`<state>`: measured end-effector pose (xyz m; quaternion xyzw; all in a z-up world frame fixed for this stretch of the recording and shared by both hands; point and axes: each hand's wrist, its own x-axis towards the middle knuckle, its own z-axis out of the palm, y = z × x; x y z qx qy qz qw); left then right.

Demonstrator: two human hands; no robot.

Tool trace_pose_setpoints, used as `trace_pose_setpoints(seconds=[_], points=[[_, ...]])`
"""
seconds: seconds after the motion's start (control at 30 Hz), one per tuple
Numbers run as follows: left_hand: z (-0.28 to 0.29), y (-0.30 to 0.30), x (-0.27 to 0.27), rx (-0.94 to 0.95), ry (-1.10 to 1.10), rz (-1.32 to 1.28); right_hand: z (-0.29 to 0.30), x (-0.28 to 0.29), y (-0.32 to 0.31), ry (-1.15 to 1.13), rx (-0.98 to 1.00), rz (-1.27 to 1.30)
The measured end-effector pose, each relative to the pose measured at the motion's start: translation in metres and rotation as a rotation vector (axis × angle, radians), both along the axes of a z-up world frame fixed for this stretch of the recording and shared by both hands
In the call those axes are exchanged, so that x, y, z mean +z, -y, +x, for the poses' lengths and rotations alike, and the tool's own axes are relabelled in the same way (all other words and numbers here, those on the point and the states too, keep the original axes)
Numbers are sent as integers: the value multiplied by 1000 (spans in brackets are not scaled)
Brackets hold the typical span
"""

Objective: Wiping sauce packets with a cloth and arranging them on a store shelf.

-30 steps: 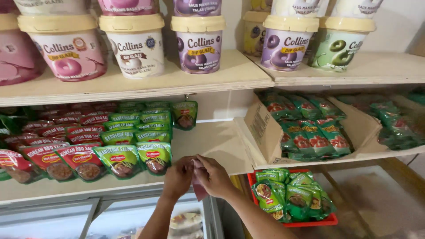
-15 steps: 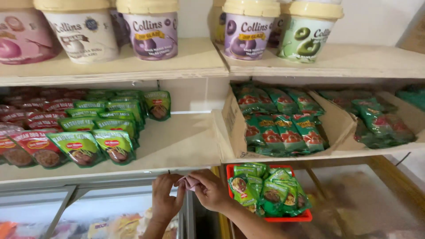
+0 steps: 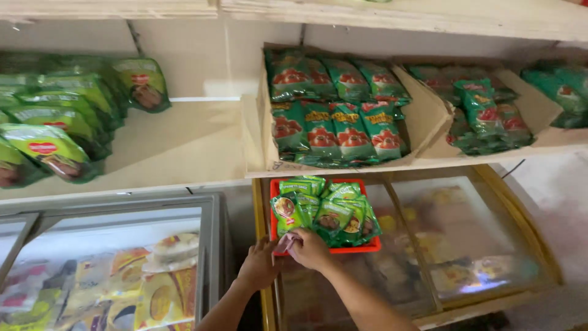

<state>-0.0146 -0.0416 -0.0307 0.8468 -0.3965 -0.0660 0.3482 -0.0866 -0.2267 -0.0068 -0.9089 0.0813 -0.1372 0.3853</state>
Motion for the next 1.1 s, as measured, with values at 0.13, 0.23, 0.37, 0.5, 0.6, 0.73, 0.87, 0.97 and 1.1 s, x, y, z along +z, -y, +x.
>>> trace_pose_setpoints(seconds=[0.13,0.23,0.37,0.5,0.6,0.73,0.87,0.97,1.1], points=[[-13,29,-38,-72,52,273,-18,-29,25,46,72,86],[-16,41,-58,-140,197,472,-18,-49,39,4,-12,101],[-32,39,-48,88,-78,330,-9,-74,51,141,-72,1],[-25,41,-53,182,-199,256,9,-61,30,203,-215,-155],[-46,33,-11,203,-240,223,21,-46,17,4,-270,-257],[-42,33,-21,239,-307,205,30,-24,16,-178,-217,-331],[-43,31,-47,209,-193,78,31,-47,26,-289,-137,-472],[-38,33,-50,216,-159,42,34,-57,28,-306,-115,-575],[-37,30,-56,236,-131,50,38,-72,35,-285,-124,-563]])
